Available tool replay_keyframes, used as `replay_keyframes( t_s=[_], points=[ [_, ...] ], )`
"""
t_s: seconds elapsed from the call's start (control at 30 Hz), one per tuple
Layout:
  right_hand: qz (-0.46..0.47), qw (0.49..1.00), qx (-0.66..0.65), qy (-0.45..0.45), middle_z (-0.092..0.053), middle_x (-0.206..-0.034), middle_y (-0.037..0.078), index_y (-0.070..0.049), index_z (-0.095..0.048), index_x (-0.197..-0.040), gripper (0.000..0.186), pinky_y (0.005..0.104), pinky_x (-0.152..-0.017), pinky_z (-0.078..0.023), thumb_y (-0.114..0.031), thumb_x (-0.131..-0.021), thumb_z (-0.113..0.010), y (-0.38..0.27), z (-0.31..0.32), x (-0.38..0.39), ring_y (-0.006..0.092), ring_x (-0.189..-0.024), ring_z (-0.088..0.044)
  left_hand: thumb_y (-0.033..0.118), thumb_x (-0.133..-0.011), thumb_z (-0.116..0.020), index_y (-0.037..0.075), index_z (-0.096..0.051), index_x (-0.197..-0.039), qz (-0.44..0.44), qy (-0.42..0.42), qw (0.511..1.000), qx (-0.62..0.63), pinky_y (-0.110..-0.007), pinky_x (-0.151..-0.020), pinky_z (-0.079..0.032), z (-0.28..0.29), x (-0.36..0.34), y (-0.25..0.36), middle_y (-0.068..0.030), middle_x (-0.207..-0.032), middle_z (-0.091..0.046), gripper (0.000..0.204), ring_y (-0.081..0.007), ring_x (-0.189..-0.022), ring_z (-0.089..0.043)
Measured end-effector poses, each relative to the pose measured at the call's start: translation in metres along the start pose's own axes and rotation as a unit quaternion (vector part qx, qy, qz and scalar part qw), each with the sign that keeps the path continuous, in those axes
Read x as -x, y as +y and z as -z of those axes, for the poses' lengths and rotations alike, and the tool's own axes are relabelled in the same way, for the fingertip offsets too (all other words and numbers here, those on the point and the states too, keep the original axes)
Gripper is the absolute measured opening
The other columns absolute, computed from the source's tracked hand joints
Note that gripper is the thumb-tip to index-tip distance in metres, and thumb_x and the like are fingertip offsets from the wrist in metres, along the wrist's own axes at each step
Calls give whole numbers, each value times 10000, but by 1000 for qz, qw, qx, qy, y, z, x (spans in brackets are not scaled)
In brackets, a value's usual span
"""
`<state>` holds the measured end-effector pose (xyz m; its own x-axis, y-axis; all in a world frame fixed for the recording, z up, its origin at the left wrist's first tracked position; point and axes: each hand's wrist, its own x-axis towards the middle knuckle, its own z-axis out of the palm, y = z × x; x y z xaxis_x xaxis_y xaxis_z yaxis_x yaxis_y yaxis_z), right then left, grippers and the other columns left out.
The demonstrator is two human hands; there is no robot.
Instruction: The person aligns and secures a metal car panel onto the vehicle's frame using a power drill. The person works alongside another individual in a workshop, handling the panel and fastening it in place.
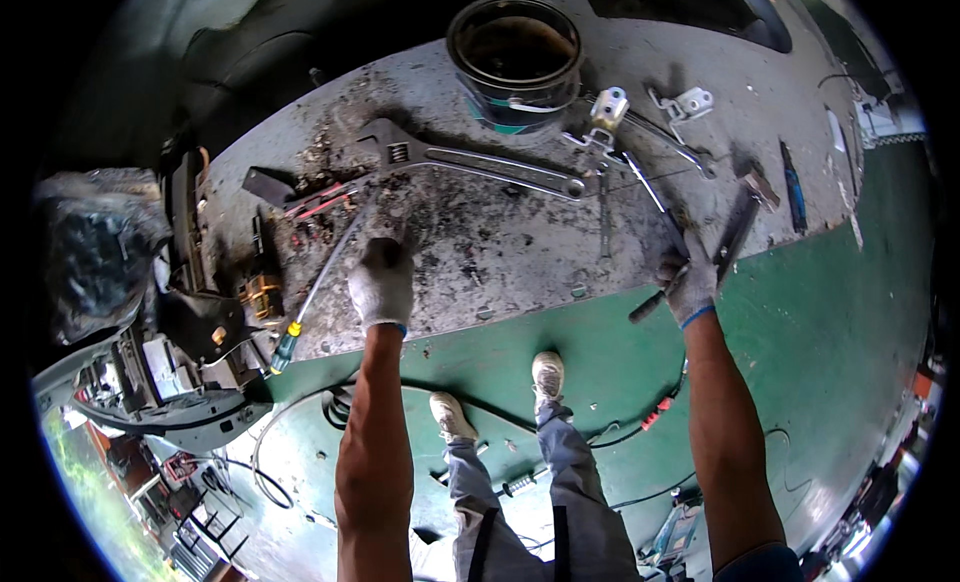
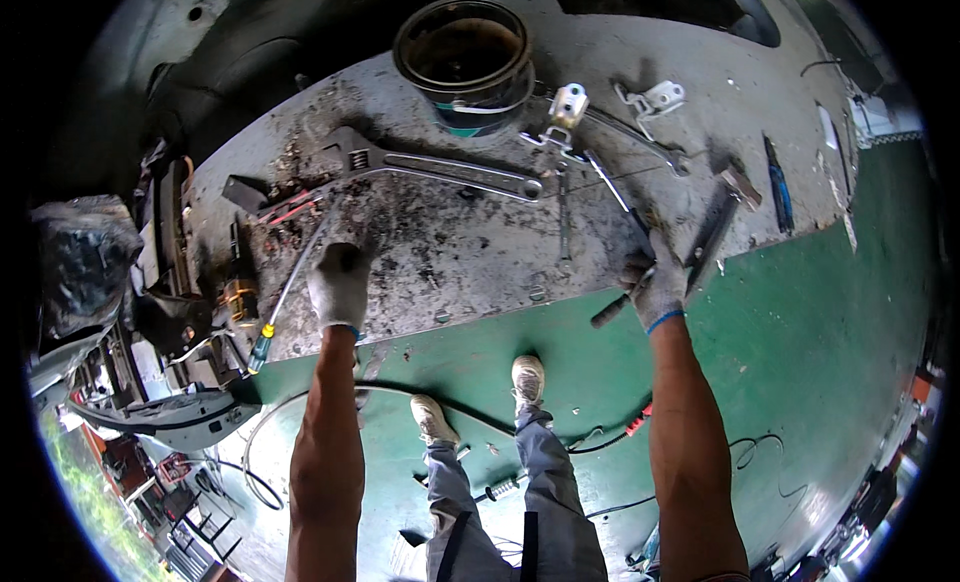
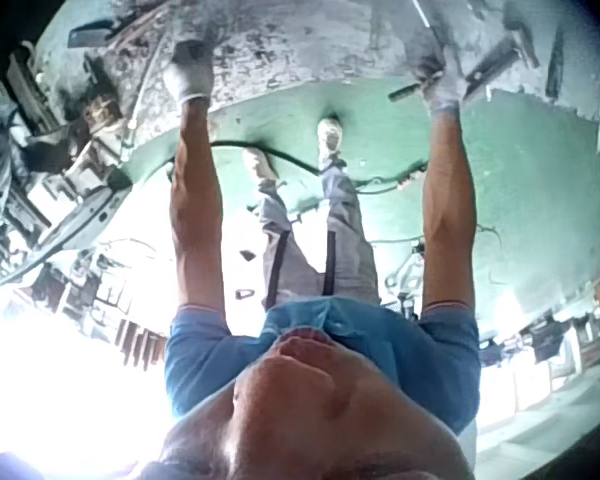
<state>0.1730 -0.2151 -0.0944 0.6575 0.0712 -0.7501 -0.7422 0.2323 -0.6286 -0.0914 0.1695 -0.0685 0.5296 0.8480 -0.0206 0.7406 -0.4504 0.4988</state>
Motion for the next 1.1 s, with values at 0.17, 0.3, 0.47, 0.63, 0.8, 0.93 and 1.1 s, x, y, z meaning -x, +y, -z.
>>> replay_keyframes(
  t_s=[0.17,0.3,0.47,0.63,0.8,0.93,1.1],
  points=[
    [-8,999,-21,-42,-531,-631,23,-134,-659,-880,400,372,-503,-368,-522,-927,-741,1,0,-4,205,-515,-492,183,-884,-747,-22,-754,-968,113,-86,948,286,-327,-697,-561,-21,-32,29,-105,-877,-749,222,-176,-772,-699],
    [-13,1000,-3,-24,-529,-646,19,-128,-675,-895,407,373,-498,-372,-529,-927,-737,5,-5,-3,202,-512,-497,175,-914,-732,-46,-721,-1093,107,-70,941,314,-326,-770,-553,-21,-35,16,-123,-947,-749,285,-183,-839,-686],
    [10,1000,11,12,-569,-665,33,-117,-676,-934,406,373,-491,-417,-519,-930,-735,2,-5,8,208,-505,-518,96,-960,-669,-12,-667,-1238,107,12,927,360,-309,-774,-546,23,101,41,-85,-924,-680,299,-166,-795,-624],
    [19,999,32,11,-667,-726,94,-102,-690,-981,390,381,-497,-512,-482,-924,-758,-1,-7,7,236,-498,-607,145,-935,-668,28,-736,-1110,180,-241,928,222,-398,-823,-571,28,298,-22,-190,-1031,-744,221,-315,-913,-728],
    [12,999,-25,-33,-641,-711,62,-130,-698,-1003,259,372,-509,-512,-382,-965,-745,-9,-5,5,215,-524,-600,266,-928,-714,33,-743,-1135,181,-396,898,63,-352,-735,-583,39,457,-109,-111,-923,-768,314,-170,-793,-732],
    [44,984,54,-166,-566,-759,-17,-205,-692,-1109,238,357,-533,-458,-412,-993,-705,5,-2,16,159,-593,-557,397,-907,-724,50,-738,-1211,475,-393,775,138,-386,-963,-560,104,531,-163,-162,-1124,-772,461,-300,-1054,-739],
    [-60,985,81,-137,-611,-838,-5,-169,-632,-1277,517,357,-583,-475,-583,-968,-652,-4,-4,-28,145,-666,-543,452,-917,-641,86,-748,-1182,400,-258,879,-21,-459,-931,-557,197,531,-209,-211,-1165,-736,465,-404,-1103,-697]
  ],
)
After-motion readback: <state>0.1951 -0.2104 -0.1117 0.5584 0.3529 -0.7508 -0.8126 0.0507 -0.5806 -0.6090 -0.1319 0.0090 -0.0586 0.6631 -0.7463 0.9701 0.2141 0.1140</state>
